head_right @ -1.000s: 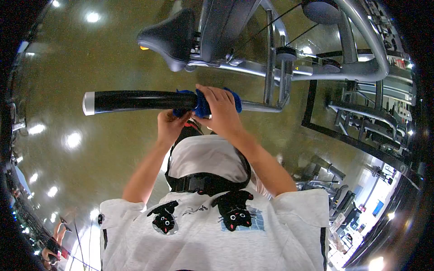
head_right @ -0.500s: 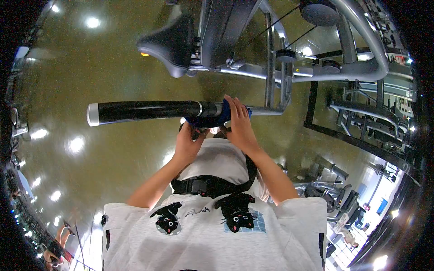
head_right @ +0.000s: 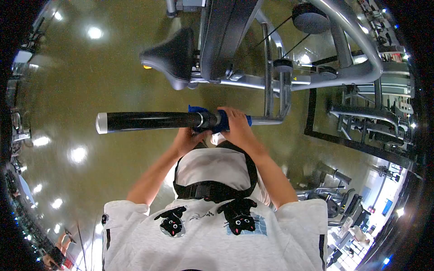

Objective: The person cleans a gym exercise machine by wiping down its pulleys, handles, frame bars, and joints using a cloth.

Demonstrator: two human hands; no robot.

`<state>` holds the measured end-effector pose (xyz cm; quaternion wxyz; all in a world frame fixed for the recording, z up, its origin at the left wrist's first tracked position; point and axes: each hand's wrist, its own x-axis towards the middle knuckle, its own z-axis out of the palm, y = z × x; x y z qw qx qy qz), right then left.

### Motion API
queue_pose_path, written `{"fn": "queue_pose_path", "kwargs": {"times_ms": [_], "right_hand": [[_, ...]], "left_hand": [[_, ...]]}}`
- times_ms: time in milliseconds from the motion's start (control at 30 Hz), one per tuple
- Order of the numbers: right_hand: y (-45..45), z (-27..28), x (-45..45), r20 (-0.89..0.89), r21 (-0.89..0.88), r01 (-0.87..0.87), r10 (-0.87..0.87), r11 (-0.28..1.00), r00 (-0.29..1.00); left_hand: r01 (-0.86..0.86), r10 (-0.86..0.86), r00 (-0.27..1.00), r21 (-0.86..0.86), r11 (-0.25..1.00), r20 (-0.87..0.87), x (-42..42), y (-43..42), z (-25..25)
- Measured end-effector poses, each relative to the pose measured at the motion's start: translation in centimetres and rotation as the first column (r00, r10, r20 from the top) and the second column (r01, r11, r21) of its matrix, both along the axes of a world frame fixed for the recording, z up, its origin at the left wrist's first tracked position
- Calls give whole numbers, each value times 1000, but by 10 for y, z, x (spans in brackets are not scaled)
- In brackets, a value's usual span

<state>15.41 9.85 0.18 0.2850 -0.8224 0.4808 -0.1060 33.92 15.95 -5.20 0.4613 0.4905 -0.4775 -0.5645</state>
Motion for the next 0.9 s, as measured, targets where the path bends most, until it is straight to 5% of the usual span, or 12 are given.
{"fn": "queue_pose_path", "kwargs": {"times_ms": [167,400,600,667,767,900], "right_hand": [[4,29,9,89,11,-63,62,998,994],[7,43,42,115,-38,-212,215,977,970],[-11,29,45,117,28,-240,235,970,965],[-19,29,47,124,75,-284,274,956,954],[-19,35,49,107,24,-276,272,961,956],[-19,32,45,84,55,-276,271,959,959]], "left_hand": [[80,-80,997,39,996,-24,-6,16,17],[-111,112,993,-15,994,49,-23,29,4],[-44,56,993,108,993,-108,-9,25,-22],[49,-48,999,151,987,-8,1,16,-3],[-134,137,989,-50,990,63,-7,13,3],[-146,146,981,-13,989,129,-11,14,0]]}}
